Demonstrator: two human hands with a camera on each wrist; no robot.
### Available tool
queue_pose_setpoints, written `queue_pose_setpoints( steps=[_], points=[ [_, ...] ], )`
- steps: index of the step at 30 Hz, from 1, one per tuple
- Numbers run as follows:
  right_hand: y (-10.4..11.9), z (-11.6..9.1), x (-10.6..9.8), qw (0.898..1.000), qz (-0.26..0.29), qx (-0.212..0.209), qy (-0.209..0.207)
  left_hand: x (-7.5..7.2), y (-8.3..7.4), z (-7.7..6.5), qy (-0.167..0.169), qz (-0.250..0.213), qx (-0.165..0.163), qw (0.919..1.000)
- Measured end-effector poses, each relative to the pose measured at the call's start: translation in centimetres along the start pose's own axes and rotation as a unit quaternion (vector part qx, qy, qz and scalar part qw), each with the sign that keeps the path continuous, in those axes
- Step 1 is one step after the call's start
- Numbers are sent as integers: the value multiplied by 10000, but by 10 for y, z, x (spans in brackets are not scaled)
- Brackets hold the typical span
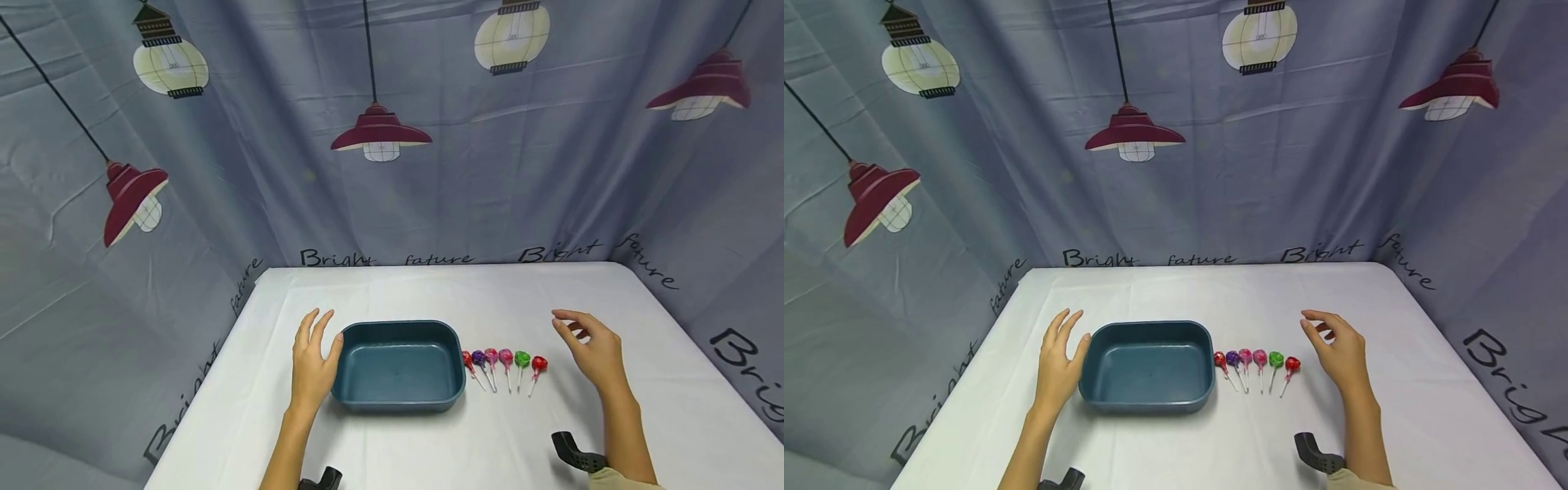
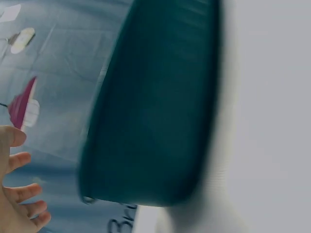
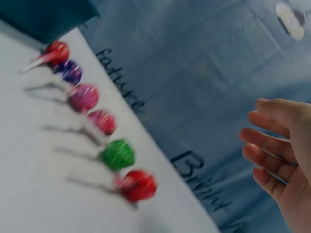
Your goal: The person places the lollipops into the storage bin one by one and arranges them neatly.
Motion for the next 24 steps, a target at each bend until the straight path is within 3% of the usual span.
queue_pose_setpoints(
  steps=[3,6,8,10,13,15,17,24],
  points=[
    [-40,-12,11,9995,-97,274,-122,7,7,-10,91,-429,-317,9985],
    [-41,-26,10,9972,-204,715,61,14,18,-19,206,-992,-646,9928],
    [-30,-34,6,9935,-50,1081,355,19,26,-23,284,-1480,-872,9847],
    [-15,-39,1,9880,151,1399,643,24,35,-27,388,-2012,-1117,9724],
    [7,-44,-7,9783,514,1711,1054,28,47,-33,596,-2753,-1593,9462],
    [15,-47,-10,9732,703,1781,1272,30,52,-36,762,-3054,-1869,9306],
    [17,-49,-11,9689,849,1783,1490,29,55,-37,922,-3213,-2012,9207],
    [5,-54,-6,9595,876,1895,1893,21,41,-35,1278,-3350,-1835,9153]
  ],
)
Point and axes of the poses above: each hand's wrist, its own z-axis towards the middle knuckle, its own x-axis out of the palm, y = z × x, the point moved 1 cm from there along z, towards the middle knuckle, and after that the axes turned 6 degrees about x, right-handed, at the moved point
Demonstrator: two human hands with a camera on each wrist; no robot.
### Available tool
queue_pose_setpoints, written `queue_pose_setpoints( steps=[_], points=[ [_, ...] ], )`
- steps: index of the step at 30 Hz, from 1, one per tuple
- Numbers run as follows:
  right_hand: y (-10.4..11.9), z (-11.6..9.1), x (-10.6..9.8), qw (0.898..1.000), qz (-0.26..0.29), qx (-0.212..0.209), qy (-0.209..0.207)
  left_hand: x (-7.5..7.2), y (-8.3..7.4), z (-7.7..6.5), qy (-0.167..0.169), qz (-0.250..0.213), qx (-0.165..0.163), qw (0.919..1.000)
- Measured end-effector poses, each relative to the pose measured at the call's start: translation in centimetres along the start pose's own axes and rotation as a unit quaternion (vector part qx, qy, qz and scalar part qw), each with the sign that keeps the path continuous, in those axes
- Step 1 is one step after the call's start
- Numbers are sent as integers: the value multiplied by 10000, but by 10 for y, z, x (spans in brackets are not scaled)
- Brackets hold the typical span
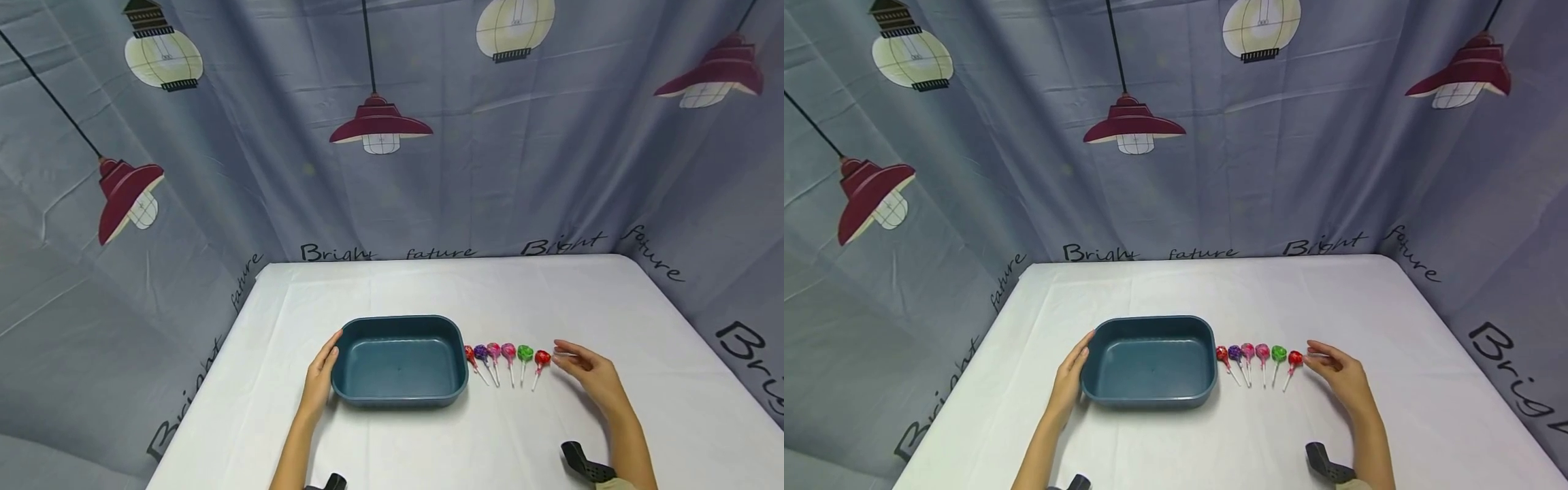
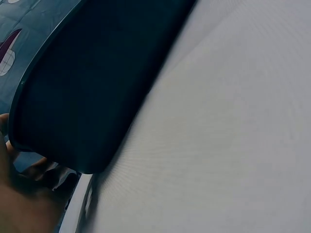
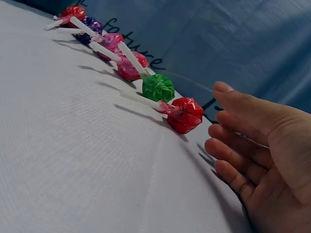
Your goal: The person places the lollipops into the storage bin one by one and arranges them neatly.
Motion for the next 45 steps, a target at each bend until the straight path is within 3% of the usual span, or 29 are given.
queue_pose_setpoints(
  steps=[12,22,45],
  points=[
    [-7,-4,12,9952,-964,5,-156,6,-2,-7,92,78,-161,9998],
    [-2,0,21,9891,-1428,-69,-356,8,-3,-9,-5,228,-7,9997],
    [6,1,20,9903,-1352,-85,-300,6,-1,-5,-2,399,93,9992]
  ],
)
Point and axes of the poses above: each hand's wrist, its own z-axis towards the middle knuckle, its own x-axis out of the palm, y = z × x, the point moved 1 cm from there along z, towards the middle knuckle, and after that the axes turned 6 degrees about x, right-handed, at the moved point
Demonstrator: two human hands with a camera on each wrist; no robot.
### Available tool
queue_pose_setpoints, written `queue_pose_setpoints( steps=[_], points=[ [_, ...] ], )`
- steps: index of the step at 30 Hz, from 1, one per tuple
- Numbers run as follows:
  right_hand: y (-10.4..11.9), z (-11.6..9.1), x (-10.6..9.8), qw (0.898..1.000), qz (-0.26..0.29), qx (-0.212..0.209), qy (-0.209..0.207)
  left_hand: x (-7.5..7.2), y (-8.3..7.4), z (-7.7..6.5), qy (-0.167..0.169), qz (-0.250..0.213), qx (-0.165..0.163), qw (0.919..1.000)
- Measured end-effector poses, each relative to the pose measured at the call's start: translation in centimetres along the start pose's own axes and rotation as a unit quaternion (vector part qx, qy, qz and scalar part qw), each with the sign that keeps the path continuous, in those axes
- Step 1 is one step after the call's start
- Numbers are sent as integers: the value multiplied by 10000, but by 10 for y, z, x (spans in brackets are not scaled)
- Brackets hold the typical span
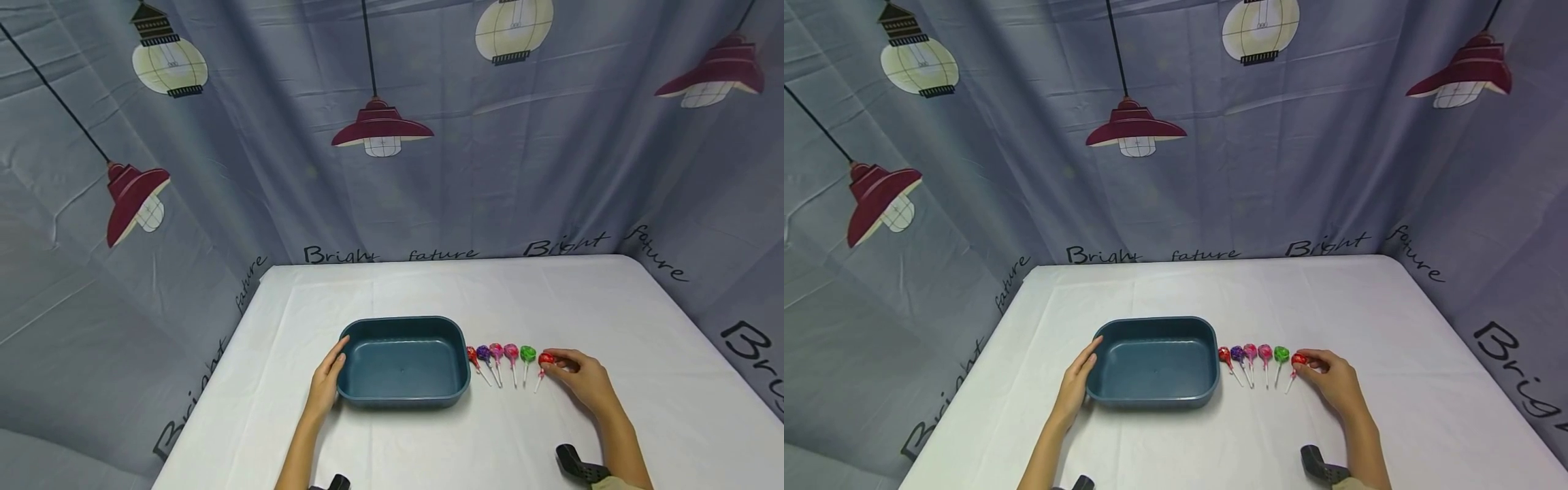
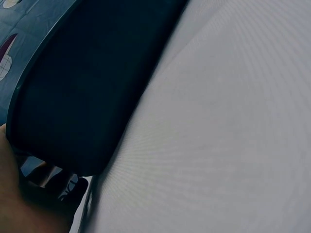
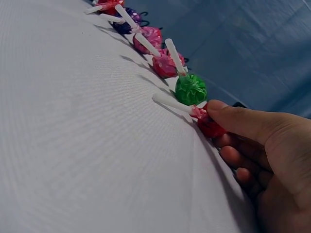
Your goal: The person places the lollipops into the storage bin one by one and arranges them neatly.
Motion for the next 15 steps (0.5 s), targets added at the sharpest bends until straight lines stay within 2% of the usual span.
queue_pose_setpoints(
  steps=[15],
  points=[
    [-2,2,-1,9999,-26,87,49,0,-2,-1,13,28,-61,10000]
  ],
)
Point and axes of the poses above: each hand's wrist, its own z-axis towards the middle knuckle, its own x-axis out of the palm, y = z × x, the point moved 1 cm from there along z, towards the middle knuckle, and after that the axes turned 6 degrees about x, right-handed, at the moved point
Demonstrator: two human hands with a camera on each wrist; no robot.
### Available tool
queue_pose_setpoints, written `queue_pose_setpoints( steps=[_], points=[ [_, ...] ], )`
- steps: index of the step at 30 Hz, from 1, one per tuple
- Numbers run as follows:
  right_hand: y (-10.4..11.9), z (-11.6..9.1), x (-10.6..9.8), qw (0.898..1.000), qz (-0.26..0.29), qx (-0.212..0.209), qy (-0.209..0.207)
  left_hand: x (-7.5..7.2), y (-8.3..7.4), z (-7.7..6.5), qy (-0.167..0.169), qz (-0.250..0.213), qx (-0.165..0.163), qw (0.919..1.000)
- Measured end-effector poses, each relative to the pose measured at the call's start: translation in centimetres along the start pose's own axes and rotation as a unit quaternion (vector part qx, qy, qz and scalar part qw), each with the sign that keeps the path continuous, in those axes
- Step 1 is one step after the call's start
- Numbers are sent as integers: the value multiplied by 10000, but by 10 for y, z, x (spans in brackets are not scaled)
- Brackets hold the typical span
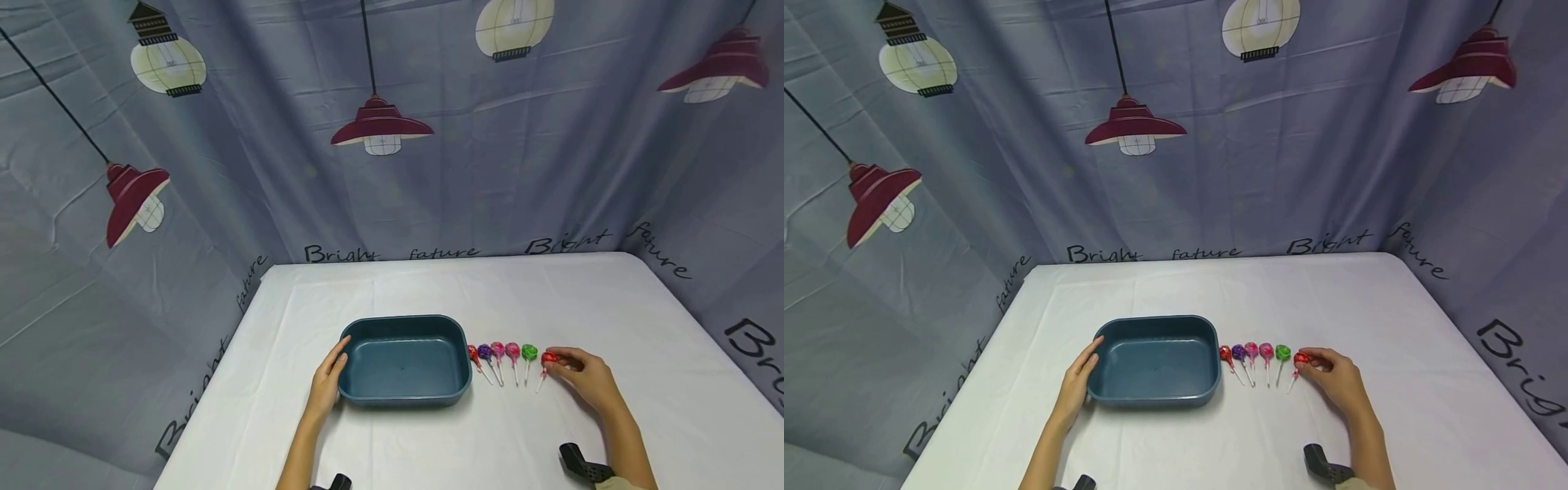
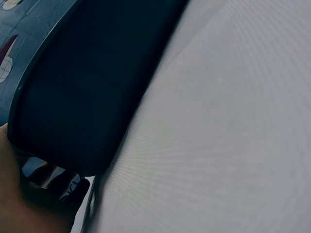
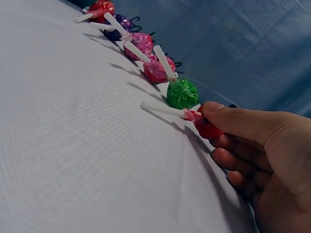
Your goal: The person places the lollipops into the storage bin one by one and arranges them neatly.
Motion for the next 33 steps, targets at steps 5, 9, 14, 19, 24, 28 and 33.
queue_pose_setpoints(
  steps=[5,9,14,19,24,28,33],
  points=[
    [2,-2,-4,9996,125,85,223,0,4,1,-29,-58,14,10000],
    [5,-3,-10,9984,167,147,519,-1,18,2,-88,-133,21,9999],
    [10,-6,-17,9961,258,174,822,-1,34,5,-216,-11,-4,9998],
    [14,-8,-19,9925,568,195,1062,1,20,3,-152,-58,-50,9999],
    [23,-9,-22,9884,892,90,1223,3,0,1,-40,-94,-93,9999],
    [40,-6,-21,9845,1103,-2,1363,3,0,1,-81,-67,-104,9999],
    [65,1,-15,9720,1678,-483,1570,2,-1,2,-139,-70,-121,9998]
  ],
)
Point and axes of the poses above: each hand's wrist, its own z-axis towards the middle knuckle, its own x-axis out of the palm, y = z × x, the point moved 1 cm from there along z, towards the middle knuckle, and after that the axes turned 6 degrees about x, right-handed, at the moved point
